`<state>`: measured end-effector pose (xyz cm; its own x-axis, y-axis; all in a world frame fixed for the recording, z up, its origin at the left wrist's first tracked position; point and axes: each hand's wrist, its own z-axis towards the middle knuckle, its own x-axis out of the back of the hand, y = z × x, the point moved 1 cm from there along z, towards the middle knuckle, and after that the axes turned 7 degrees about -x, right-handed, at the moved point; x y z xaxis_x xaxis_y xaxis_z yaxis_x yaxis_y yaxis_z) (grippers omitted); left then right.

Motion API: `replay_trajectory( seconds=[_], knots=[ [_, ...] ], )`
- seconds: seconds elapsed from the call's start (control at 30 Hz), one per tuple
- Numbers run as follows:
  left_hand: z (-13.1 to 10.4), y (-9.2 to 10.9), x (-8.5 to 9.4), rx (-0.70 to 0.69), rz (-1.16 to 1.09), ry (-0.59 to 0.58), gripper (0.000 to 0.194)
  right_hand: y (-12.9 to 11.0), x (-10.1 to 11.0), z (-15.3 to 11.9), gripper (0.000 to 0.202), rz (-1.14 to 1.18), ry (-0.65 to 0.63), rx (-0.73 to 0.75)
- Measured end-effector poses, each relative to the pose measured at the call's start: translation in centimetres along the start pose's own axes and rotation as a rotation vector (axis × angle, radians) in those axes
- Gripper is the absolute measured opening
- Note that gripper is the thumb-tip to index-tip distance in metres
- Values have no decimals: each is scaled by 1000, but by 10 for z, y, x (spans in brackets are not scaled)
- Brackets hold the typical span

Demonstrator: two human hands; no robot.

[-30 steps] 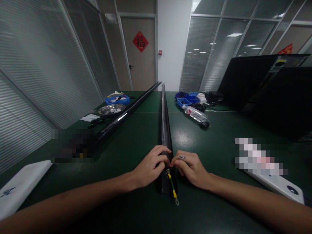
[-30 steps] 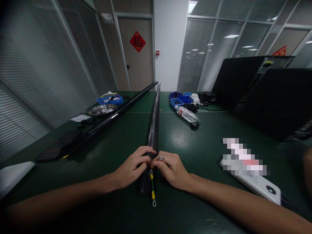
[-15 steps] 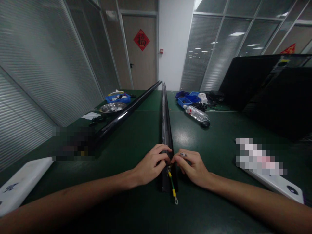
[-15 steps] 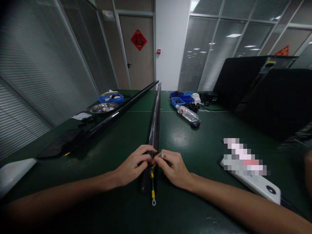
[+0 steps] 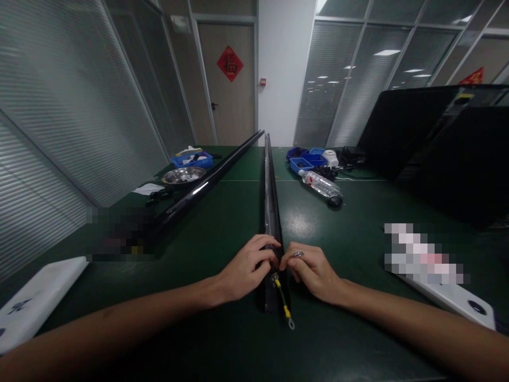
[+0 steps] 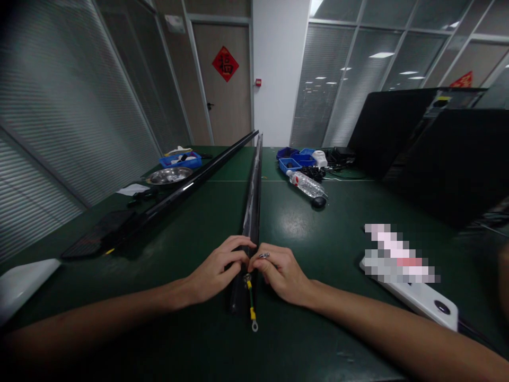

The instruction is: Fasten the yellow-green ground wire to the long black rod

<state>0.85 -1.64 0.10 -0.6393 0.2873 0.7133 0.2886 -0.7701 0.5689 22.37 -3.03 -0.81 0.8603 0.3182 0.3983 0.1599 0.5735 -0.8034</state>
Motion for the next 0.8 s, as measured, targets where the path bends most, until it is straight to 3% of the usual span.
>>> replay_trajectory(
  seconds=[0.3,0.8],
  knots=[
    [0,0,1,9,9,-10,23,-5,-1,1,31,-91,79,11],
    [1,2,1,-1,-2,4,25,-1,-1,1,34,-26,22,10]
  ],
)
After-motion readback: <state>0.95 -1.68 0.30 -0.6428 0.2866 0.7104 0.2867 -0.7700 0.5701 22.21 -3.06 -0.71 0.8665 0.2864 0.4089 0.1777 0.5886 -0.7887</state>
